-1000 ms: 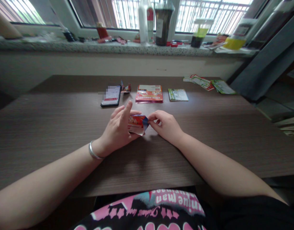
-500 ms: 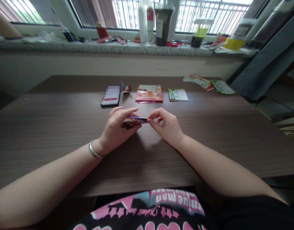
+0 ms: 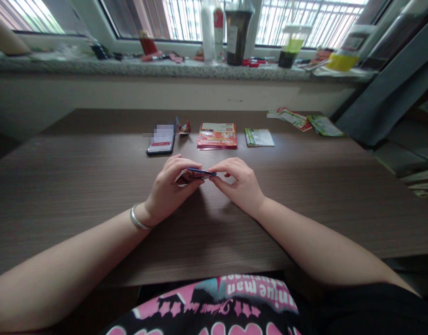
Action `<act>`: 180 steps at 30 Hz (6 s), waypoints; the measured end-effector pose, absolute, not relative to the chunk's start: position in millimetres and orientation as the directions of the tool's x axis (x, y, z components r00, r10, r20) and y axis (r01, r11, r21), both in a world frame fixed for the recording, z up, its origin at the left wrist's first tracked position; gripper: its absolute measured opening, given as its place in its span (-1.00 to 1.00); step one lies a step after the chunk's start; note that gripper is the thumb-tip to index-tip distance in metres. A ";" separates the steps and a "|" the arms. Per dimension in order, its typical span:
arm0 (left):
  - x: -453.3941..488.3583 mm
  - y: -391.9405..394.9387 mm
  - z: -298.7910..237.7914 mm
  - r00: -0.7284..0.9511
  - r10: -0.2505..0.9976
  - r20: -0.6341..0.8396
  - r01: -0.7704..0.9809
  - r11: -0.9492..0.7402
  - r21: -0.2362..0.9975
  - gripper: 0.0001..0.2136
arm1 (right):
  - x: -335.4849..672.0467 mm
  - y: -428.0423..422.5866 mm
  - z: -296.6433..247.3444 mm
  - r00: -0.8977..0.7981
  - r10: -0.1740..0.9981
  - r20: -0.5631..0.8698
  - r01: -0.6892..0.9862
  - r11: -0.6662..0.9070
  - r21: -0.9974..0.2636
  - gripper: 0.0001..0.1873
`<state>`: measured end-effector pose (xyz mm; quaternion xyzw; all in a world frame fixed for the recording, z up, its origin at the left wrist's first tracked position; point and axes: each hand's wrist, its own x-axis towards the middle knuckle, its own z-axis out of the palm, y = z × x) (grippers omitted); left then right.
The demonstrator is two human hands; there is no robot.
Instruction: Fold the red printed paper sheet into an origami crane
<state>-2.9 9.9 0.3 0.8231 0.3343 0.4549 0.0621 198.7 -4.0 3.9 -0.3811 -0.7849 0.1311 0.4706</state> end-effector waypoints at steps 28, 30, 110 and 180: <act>-1.8 8.9 3.7 0.283 0.525 0.803 0.386 -0.828 0.406 -0.93 | 200.3 -0.8 2.5 -0.238 0.597 0.766 0.537 0.738 -0.409 -0.87; -1.7 9.2 3.8 0.282 0.517 0.808 0.375 -0.834 0.403 -0.94 | 200.1 -1.1 2.2 -0.216 0.621 0.754 0.531 0.723 -0.443 -0.87; -6.5 9.6 5.4 0.483 0.414 0.772 0.529 -0.840 0.120 -0.98 | 199.0 -9.4 9.0 -0.327 0.596 0.733 0.562 0.746 -0.356 -0.98; -6.1 8.6 3.8 0.572 0.341 0.746 0.550 -0.834 -0.041 -0.93 | 214.2 11.7 -8.4 -0.593 0.507 0.626 0.714 0.690 0.119 -0.88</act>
